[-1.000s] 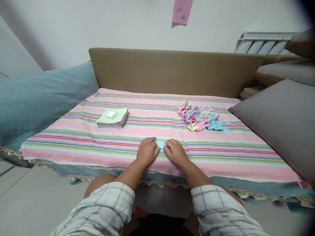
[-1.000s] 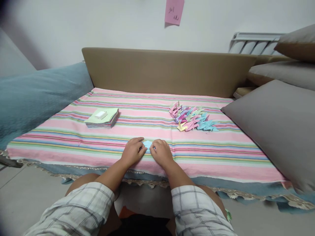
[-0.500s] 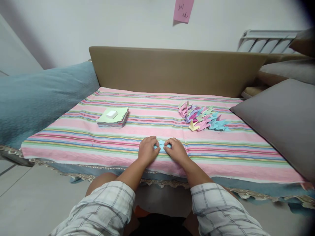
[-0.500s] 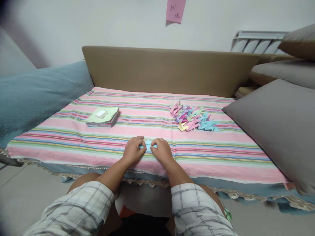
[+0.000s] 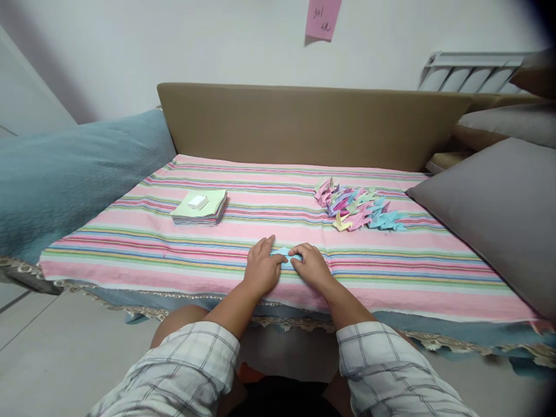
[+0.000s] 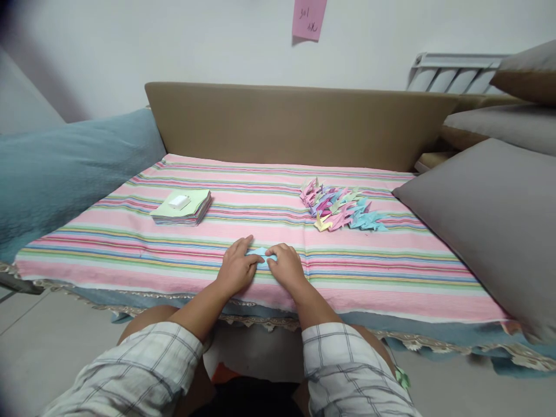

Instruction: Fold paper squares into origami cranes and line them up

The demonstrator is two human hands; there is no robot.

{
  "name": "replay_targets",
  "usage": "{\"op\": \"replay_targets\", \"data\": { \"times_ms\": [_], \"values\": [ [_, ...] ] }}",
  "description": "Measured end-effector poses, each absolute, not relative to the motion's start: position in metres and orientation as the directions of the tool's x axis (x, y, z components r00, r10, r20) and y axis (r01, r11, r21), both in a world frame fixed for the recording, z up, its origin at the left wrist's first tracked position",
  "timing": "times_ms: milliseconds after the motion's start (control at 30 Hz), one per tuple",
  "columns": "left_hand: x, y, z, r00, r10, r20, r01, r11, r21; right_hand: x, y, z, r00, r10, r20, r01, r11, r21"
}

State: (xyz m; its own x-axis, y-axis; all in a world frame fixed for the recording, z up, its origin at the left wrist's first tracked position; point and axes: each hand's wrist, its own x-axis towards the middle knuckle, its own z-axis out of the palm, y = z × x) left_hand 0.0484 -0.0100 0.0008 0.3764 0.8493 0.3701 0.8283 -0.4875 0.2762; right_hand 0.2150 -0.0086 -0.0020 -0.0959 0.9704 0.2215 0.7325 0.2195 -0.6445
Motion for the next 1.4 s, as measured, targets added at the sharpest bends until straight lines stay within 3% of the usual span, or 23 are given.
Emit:
{"op": "replay_targets", "data": {
  "times_ms": [167, 433, 600, 700, 867, 1167, 1400],
  "values": [
    [0.043, -0.010, 0.003, 0.409, 0.823, 0.395, 0.805, -0.529, 0.268, 0.216, -0.008, -0.001, -0.122, 0.969, 0.215, 0.727, 0.234, -0.646],
    [0.045, -0.028, 0.016, 0.462, 0.750, 0.474, 0.817, -0.568, 0.102, 0.216, -0.009, -0.001, -0.147, 0.966, 0.212, 0.772, 0.246, -0.586],
    [0.047, -0.039, 0.012, 0.679, 0.640, 0.361, 0.687, -0.727, -0.003, 0.215, -0.011, -0.001, -0.148, 0.965, 0.217, 0.788, 0.248, -0.564],
    [0.048, -0.042, 0.008, 0.707, 0.635, 0.311, 0.679, -0.732, -0.048, 0.214, -0.013, -0.001, -0.146, 0.961, 0.235, 0.804, 0.253, -0.537],
    [0.048, -0.040, 0.007, 0.675, 0.669, 0.309, 0.701, -0.713, 0.014, 0.216, -0.018, 0.005, -0.199, 0.936, 0.289, 0.804, 0.325, -0.497],
    [0.045, -0.029, 0.009, 0.546, 0.746, 0.382, 0.753, -0.636, 0.167, 0.219, -0.028, 0.010, -0.250, 0.938, 0.240, 0.767, 0.343, -0.541],
    [0.046, -0.030, 0.006, 0.562, 0.733, 0.383, 0.742, -0.652, 0.157, 0.218, -0.025, 0.003, -0.235, 0.928, 0.289, 0.808, 0.352, -0.473]
  ]
}}
